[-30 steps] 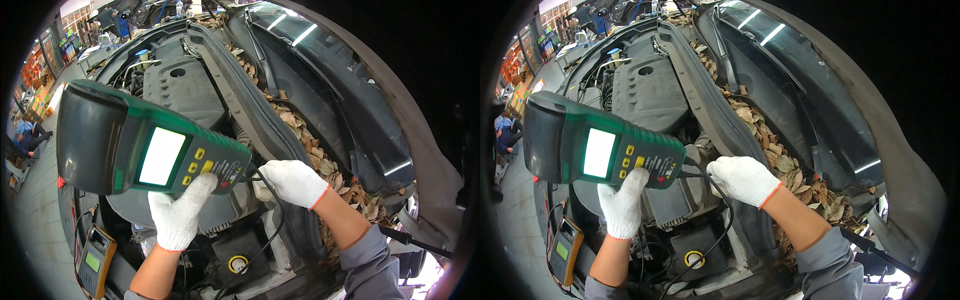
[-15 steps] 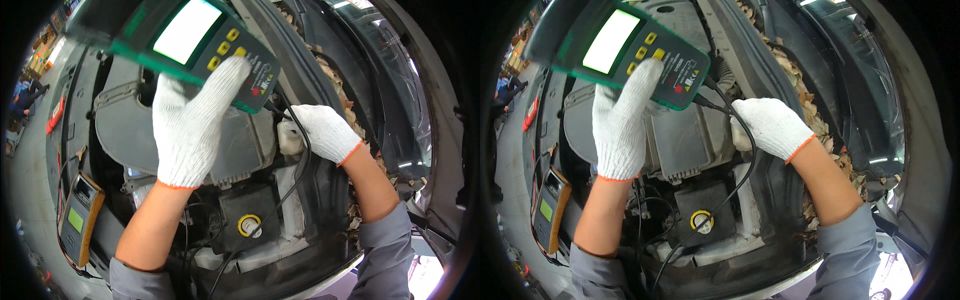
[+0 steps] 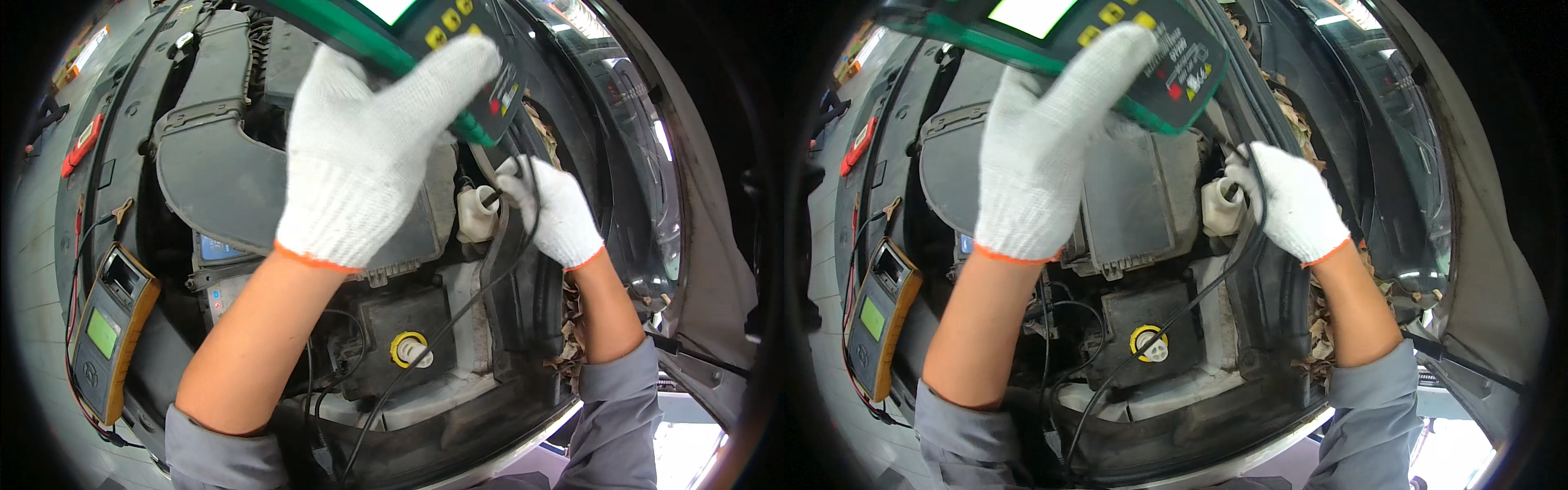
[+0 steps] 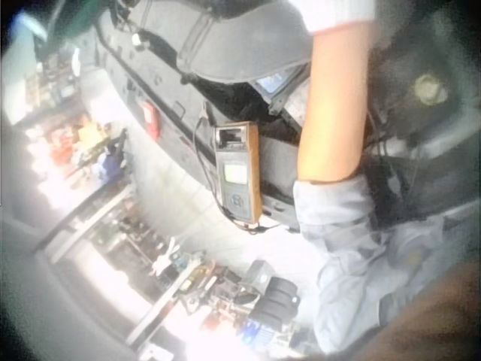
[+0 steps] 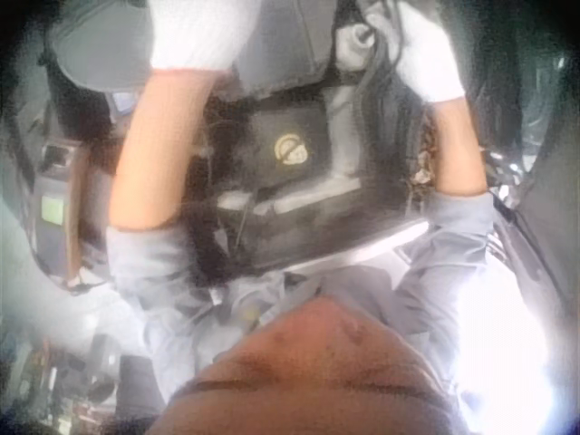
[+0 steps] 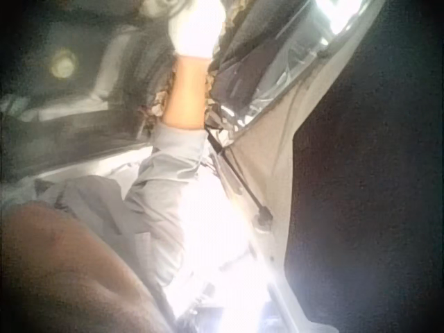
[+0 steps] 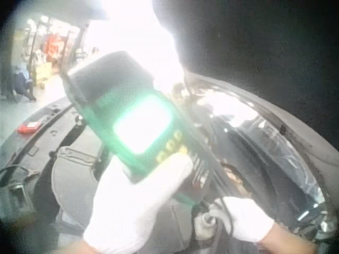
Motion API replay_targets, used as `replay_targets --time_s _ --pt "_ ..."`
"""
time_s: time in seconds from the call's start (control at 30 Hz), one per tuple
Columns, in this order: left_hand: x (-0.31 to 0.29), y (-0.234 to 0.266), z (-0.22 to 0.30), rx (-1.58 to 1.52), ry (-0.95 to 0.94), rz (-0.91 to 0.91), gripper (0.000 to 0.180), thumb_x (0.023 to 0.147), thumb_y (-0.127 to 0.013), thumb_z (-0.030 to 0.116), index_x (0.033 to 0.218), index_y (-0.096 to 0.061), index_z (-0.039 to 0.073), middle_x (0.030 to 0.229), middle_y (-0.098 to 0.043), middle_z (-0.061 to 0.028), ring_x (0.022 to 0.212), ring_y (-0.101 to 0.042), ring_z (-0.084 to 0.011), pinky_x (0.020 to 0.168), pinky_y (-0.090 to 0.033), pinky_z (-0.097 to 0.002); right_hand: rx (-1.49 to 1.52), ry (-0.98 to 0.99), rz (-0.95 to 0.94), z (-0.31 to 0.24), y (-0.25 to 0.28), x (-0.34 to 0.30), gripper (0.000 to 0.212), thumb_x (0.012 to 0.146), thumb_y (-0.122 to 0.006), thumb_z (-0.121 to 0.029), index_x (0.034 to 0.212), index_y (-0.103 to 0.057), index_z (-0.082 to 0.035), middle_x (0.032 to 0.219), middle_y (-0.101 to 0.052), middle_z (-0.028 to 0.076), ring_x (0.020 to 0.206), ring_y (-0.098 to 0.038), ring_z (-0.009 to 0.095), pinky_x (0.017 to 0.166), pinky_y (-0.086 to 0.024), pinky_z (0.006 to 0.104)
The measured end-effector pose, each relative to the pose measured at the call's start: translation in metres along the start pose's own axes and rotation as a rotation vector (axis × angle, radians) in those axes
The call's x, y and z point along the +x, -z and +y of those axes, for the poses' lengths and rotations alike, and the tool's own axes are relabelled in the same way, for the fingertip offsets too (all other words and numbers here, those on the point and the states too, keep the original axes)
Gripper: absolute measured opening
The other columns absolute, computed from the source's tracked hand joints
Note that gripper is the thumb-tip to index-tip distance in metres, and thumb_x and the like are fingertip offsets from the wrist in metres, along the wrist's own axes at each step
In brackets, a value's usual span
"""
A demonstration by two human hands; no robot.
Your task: The person connects a battery tester to the car battery terminals and operates the device to read results. They then use a multimeter to measure voltage at the battery and other engine bay points, adjusting probes and observing readings. The person removes the tester and multimeter and places them on a nearby cart.
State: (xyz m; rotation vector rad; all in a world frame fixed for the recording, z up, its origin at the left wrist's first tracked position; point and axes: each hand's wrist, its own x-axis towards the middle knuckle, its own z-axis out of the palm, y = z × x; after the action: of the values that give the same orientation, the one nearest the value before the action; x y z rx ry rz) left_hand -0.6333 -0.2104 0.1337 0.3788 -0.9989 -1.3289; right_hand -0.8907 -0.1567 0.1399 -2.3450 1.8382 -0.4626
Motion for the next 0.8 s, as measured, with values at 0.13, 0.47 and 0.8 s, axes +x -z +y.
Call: replay_targets --time_s 0.13,0.47,0.8 --pt "0.000 0.007 0.004 -0.106 -0.003 -0.119 0.038 0.097 -0.084 0.021 0.126 -0.070 0.001 0.116 -0.079 -0.0083 0.102 -0.075 -0.0146 0.091 -0.059 -0.0299 0.282 -0.154 0.142 -0.010 0.023 0.002 0.021 0.108 -0.068 -0.018 0.116 -0.070 0.001 0.085 -0.071 0.007 0.078 -0.071 0.012 0.072 -0.058 0.0284" --pt "-0.003 0.006 -0.005 -0.267 0.039 -0.199 0.035 0.099 -0.082 0.023 0.126 -0.071 0.003 0.119 -0.078 -0.0067 0.105 -0.074 -0.0162 0.093 -0.059 -0.0329 0.502 -0.213 0.279 -0.005 0.043 0.003 0.025 0.109 -0.067 -0.019 0.121 -0.070 0.003 0.097 -0.075 0.007 0.081 -0.070 0.010 0.073 -0.059 0.0247" --pt "-0.010 0.006 -0.010 -0.329 0.044 -0.177 0.033 0.100 -0.079 0.025 0.126 -0.072 0.005 0.122 -0.077 -0.0052 0.108 -0.073 -0.0178 0.096 -0.059 -0.0359 0.570 -0.205 0.345 0.007 0.044 0.005 0.028 0.111 -0.063 -0.020 0.127 -0.069 0.002 0.095 -0.075 0.008 0.076 -0.070 0.011 0.067 -0.059 0.0257"
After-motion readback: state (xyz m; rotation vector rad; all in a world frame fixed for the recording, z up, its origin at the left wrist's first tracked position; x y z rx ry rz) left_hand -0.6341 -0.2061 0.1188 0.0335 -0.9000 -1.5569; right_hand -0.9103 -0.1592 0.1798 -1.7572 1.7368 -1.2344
